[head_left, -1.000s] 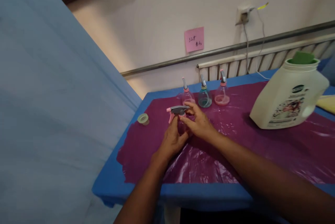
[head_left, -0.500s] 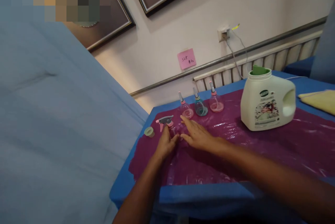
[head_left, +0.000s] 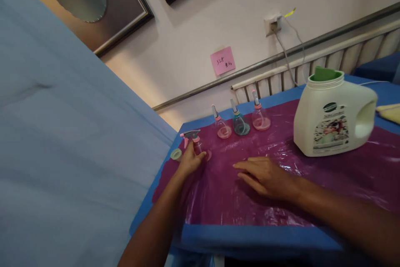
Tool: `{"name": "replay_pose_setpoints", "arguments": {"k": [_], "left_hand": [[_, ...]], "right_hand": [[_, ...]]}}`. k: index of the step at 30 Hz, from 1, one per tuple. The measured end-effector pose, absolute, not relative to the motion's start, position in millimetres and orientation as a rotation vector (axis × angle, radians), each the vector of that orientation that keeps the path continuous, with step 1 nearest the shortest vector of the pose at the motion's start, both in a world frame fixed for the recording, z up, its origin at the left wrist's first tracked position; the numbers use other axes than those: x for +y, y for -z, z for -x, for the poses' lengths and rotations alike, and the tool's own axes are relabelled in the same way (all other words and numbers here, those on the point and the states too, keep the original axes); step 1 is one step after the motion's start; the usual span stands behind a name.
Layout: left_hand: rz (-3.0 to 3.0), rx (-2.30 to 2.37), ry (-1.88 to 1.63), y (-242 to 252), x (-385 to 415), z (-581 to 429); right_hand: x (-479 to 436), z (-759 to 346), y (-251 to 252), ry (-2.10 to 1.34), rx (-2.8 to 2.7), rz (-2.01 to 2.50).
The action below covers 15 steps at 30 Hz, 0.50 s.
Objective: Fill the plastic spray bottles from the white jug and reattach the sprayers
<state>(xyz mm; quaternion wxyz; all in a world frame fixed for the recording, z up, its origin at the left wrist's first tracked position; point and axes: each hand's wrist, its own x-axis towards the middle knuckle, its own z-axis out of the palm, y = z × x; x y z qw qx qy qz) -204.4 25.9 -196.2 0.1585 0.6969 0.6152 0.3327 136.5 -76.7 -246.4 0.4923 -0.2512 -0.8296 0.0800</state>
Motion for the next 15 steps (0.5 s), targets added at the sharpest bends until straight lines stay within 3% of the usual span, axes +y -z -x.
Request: {"name": "replay_pose_setpoints", "arguments": {"k": [9,15], "left_hand": [[-1.861,2.197,-1.028,190.6,72.0,230.0],[-1.909,2.131,-1.05,195.1,89.7,217.8]], "right_hand": [[-77.5,-143.5,247.9,-0.124,-2.01,0.622],[-77.3,-143.7,249.3,-0.11,-2.018,0.621]]}}
